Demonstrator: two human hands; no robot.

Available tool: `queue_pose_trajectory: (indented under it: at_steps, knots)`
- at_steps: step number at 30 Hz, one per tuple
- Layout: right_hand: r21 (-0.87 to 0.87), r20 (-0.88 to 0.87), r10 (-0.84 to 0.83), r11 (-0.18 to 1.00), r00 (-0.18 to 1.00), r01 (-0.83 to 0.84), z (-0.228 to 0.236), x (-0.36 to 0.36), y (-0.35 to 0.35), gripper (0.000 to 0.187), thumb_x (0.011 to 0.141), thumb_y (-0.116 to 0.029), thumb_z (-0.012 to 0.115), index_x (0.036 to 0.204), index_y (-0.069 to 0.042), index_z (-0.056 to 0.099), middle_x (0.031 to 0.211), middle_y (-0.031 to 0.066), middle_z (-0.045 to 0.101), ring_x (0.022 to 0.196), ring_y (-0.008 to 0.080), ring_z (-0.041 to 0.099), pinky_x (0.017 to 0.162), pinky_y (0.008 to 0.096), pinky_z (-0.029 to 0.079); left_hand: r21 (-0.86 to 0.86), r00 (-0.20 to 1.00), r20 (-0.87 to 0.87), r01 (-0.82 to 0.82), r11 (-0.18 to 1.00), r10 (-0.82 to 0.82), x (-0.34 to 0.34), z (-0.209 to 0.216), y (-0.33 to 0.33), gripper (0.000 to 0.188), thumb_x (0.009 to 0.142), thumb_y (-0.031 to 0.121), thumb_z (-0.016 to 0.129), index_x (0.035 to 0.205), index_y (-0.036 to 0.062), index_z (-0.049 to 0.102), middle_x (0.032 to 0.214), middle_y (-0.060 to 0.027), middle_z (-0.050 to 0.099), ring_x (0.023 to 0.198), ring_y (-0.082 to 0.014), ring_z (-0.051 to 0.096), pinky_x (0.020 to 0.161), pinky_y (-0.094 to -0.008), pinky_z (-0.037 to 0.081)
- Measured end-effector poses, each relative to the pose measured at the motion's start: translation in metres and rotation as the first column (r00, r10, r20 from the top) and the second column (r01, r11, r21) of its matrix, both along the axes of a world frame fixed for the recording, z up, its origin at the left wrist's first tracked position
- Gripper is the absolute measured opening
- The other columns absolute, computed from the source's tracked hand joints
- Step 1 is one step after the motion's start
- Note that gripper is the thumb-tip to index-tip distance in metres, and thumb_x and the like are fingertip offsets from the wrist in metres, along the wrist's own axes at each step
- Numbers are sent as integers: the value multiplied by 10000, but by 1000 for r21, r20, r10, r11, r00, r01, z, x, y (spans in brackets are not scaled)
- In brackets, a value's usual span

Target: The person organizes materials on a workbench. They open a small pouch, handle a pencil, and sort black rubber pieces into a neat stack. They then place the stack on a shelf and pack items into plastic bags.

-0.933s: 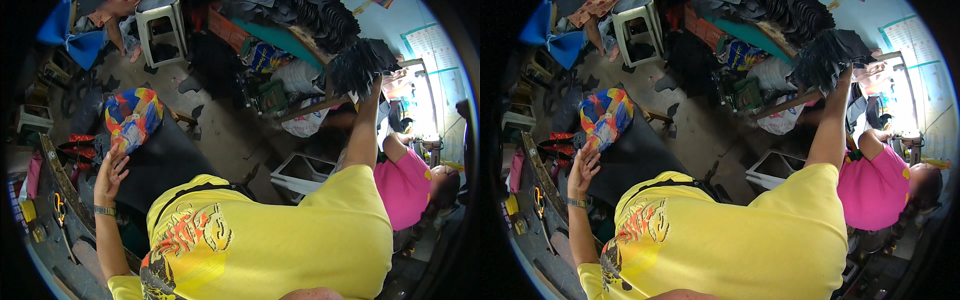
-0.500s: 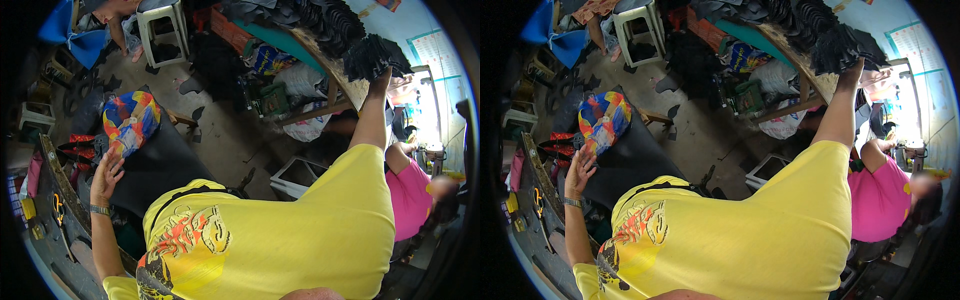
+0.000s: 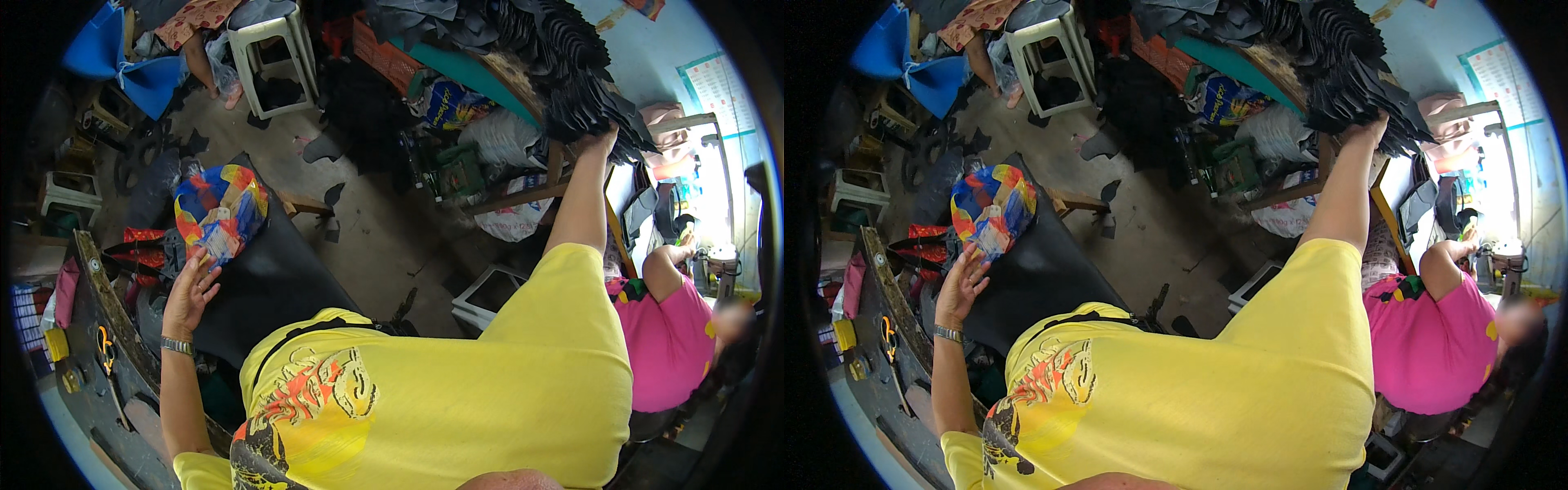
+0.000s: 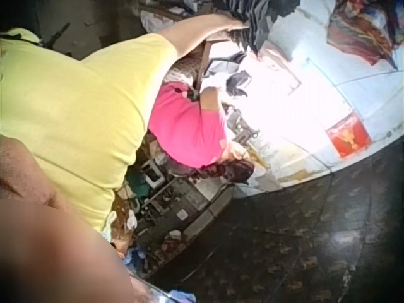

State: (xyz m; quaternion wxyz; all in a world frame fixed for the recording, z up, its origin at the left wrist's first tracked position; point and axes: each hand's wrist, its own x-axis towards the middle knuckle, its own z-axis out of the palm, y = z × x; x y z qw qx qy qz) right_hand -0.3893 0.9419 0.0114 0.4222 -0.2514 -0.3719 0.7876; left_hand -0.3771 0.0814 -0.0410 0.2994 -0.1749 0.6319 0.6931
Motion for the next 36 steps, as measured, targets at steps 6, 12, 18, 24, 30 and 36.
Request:
queue_pose_trajectory:
  at_steps: [6,12,18,24,30,36]
  knots:
    - [-147,89,-110,982,990,122,3,-29,10,701,780,-409,646,1393,-118,470,1356,144,554,1187,368,559,1007,560,443,12,999,19,28,1000,-28,0,-11,10,683,929,506,639,1468,137,442,1380,-65,535,1252,-205,528,1005,-371,423]
    - [-223,248,-232,931,940,289,30,-34,-10,737,769,-431,663,1401,-123,443,1349,150,540,1161,369,560,961,549,463,76,999,6,-34,996,34,3,-29,6,654,954,470,616,1481,133,428,1400,-72,527,1257,-201,523,1009,-359,415]
    - [-251,367,-313,874,876,417,37,-26,-29,775,758,-454,679,1410,-127,416,1342,156,526,1134,371,562,914,538,482,132,997,22,-77,988,75,18,-48,-5,631,967,435,615,1472,100,440,1402,-104,539,1243,-212,544,1010,-348,457]
    - [-254,438,-357,831,825,495,38,-21,-49,814,747,-477,696,1418,-132,388,1335,162,513,1108,372,563,868,527,502,222,988,19,-156,963,156,23,-52,-14,567,986,357,610,1449,71,450,1364,-92,550,1222,-205,551,1015,-346,444]
    - [-250,490,-397,789,776,561,39,-26,-67,855,736,-500,712,1426,-137,361,1328,168,499,1081,373,565,821,517,521,229,987,14,-157,961,158,22,-53,-8,558,993,352,599,1449,69,448,1353,-89,559,1241,-211,544,1040,-355,430]
    - [-248,543,-407,758,734,604,39,-38,-82,896,725,-523,729,1434,-142,333,1321,174,485,1055,374,567,774,506,541,235,983,6,-180,955,184,25,-56,-7,545,998,349,591,1444,68,456,1336,-88,572,1237,-213,550,1036,-354,439]
